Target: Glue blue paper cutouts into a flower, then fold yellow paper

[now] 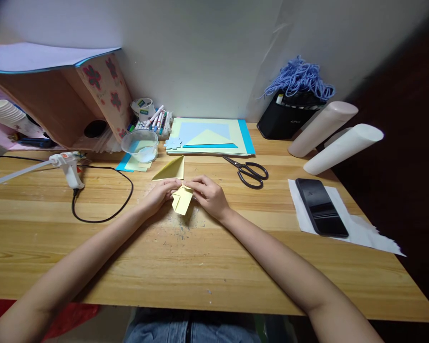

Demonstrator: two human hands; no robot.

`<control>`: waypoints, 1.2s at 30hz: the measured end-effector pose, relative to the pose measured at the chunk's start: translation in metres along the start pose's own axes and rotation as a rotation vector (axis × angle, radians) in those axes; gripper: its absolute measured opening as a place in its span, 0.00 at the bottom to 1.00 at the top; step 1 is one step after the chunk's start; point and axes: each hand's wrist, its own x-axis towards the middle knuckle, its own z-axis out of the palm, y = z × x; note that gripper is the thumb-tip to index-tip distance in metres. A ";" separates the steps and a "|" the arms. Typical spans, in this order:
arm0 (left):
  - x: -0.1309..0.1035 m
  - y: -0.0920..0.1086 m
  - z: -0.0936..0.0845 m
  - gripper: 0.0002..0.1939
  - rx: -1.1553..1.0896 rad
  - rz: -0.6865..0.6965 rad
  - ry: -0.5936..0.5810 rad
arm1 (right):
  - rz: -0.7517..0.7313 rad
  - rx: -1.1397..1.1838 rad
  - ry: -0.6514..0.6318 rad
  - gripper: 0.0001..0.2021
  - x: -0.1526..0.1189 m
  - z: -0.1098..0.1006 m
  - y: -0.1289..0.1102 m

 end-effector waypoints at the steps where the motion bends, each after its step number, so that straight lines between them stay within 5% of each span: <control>1: 0.000 0.000 0.000 0.11 0.005 0.006 0.013 | -0.003 -0.005 -0.009 0.15 0.000 0.000 0.000; 12: 0.006 -0.007 -0.004 0.15 0.080 0.010 0.063 | -0.029 -0.195 -0.083 0.17 -0.003 0.002 -0.001; 17: 0.006 -0.007 -0.003 0.16 0.113 0.038 0.108 | -0.004 -0.118 -0.048 0.16 -0.001 0.002 -0.002; 25: 0.000 0.001 0.002 0.17 0.076 -0.012 -0.001 | 0.067 -0.067 0.060 0.16 0.001 0.000 -0.002; 36: 0.003 -0.002 0.003 0.15 0.142 -0.014 0.064 | 0.090 0.045 0.025 0.16 0.001 0.001 0.001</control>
